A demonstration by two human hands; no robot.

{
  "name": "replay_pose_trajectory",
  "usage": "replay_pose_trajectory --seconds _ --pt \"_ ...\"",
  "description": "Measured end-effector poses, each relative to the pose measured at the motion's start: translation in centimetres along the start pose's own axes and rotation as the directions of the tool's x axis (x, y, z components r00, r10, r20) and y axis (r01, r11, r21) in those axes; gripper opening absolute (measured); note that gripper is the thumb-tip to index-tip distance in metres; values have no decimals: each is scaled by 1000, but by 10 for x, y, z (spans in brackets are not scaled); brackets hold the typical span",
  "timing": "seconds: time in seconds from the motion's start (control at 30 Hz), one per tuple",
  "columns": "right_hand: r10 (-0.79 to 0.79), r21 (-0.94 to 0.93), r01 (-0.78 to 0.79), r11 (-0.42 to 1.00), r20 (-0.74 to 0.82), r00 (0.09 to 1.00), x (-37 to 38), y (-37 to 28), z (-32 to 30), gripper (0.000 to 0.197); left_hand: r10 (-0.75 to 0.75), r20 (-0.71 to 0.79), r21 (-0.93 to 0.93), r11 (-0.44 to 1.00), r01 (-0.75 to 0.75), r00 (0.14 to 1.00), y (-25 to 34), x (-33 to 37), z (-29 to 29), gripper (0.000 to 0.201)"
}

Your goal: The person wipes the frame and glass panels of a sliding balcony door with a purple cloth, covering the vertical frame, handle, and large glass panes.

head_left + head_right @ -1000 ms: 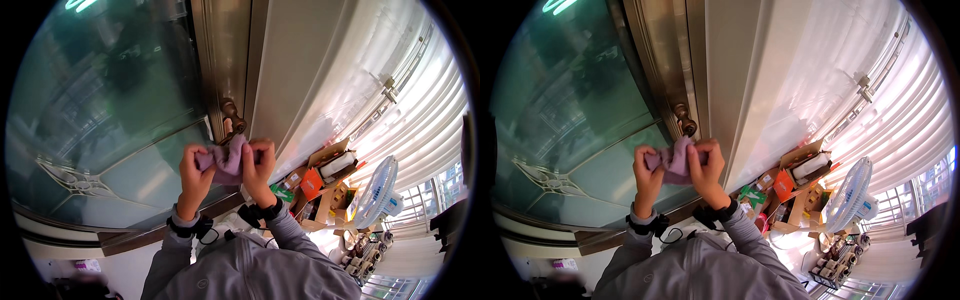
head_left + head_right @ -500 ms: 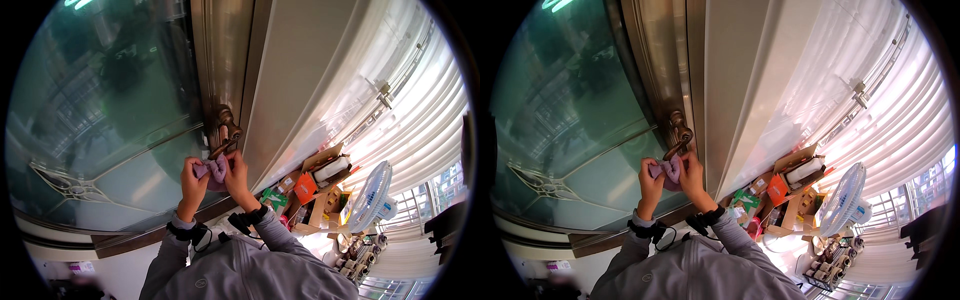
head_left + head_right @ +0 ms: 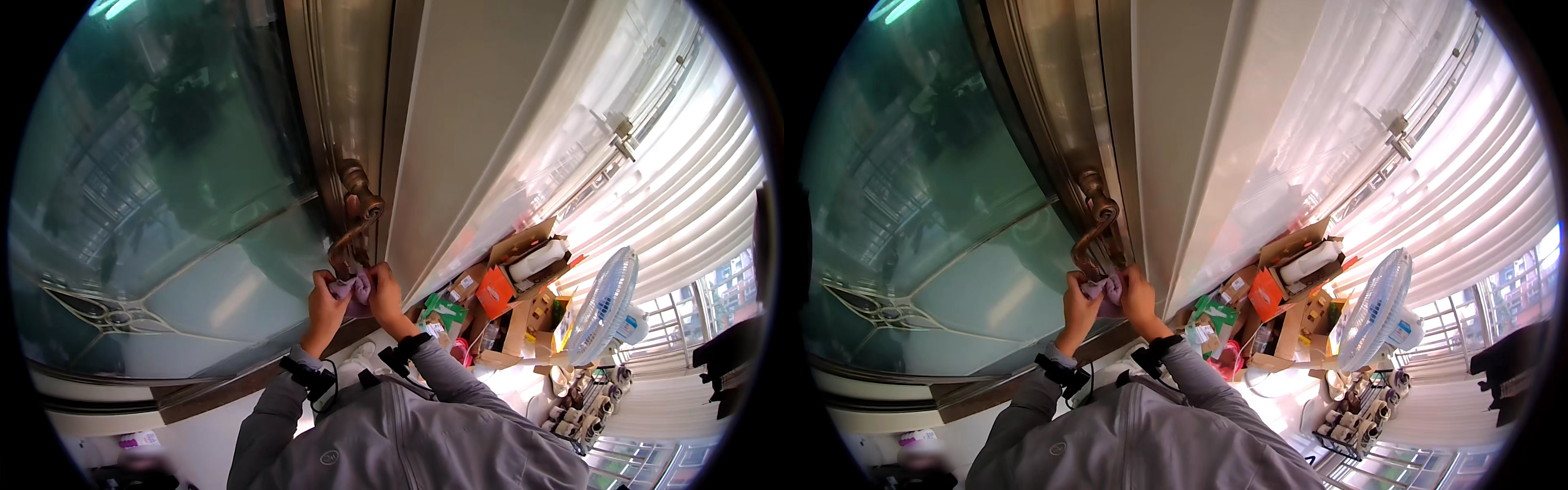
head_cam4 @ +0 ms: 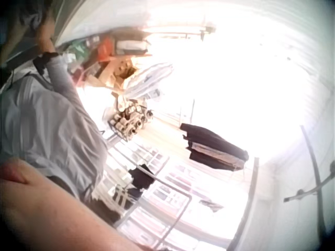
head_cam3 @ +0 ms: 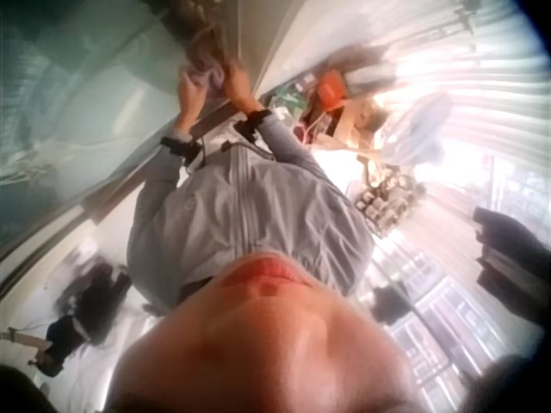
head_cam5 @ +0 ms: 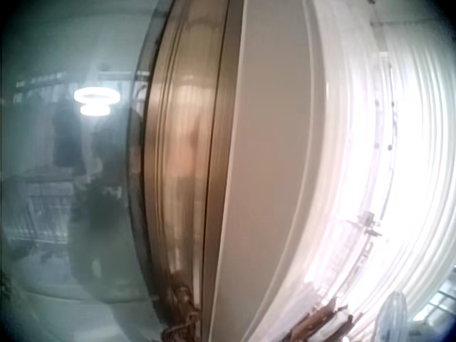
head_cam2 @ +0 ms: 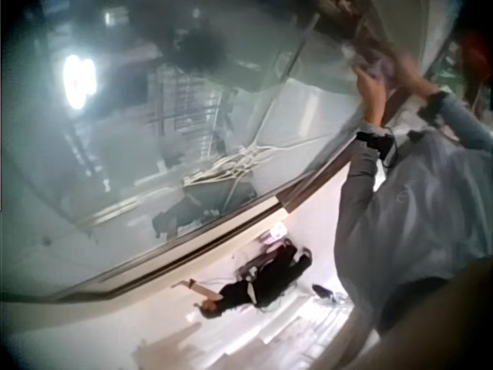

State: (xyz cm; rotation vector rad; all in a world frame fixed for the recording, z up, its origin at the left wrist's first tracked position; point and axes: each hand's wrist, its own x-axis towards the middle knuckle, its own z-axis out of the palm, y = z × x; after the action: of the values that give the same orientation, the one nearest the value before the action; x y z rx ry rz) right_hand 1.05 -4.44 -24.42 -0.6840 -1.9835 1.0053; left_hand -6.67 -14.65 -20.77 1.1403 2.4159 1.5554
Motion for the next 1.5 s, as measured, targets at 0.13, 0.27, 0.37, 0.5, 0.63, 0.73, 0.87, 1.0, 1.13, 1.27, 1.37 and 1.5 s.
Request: replay_pose_trajectory --seconds 0.13,0.27,0.37,0.5,0.63,0.73,0.87,1.0,1.13,1.27,1.37,1.5 --pt "111 -163 -116 980 -40 993 -1 6 -12 15 -111 64 57 993 108 992 -31 -3 19 42" --pt "121 -102 -103 989 181 976 -27 49 -27 20 -131 501 187 982 42 855 -73 -11 34 35" --pt "75 71 -97 993 258 963 -53 65 -44 27 -111 671 122 992 38 734 -55 -15 32 32" --pt "257 198 -369 908 432 864 -52 47 -82 40 -9 743 -42 997 59 669 -9 -9 6 24" --pt "83 257 -350 901 689 720 -32 13 -112 58 120 683 -127 991 -44 721 37 0 -16 22" --pt "-14 343 -263 902 632 775 -17 -21 -126 45 147 606 -171 984 -52 781 66 15 -41 22" --pt "-166 318 8 948 475 864 -8 -35 -127 17 186 699 -62 978 -201 690 82 26 -72 32" --pt "69 225 -154 962 344 936 -10 -35 -128 18 217 675 -44 966 -255 705 83 20 -87 35" --pt "-140 200 109 974 147 979 -5 -48 -132 18 272 689 -174 962 -212 671 68 10 -86 36" --pt "-173 72 168 983 82 981 -7 -52 -133 18 201 646 -31 971 -238 736 69 13 -93 32" --pt "-37 -149 76 986 253 967 -5 -53 -136 19 258 518 229 877 -423 815 94 11 -104 27" --pt "113 -13 -113 994 207 972 4 -73 -131 21 61 450 56 994 -96 891 107 10 -102 27"
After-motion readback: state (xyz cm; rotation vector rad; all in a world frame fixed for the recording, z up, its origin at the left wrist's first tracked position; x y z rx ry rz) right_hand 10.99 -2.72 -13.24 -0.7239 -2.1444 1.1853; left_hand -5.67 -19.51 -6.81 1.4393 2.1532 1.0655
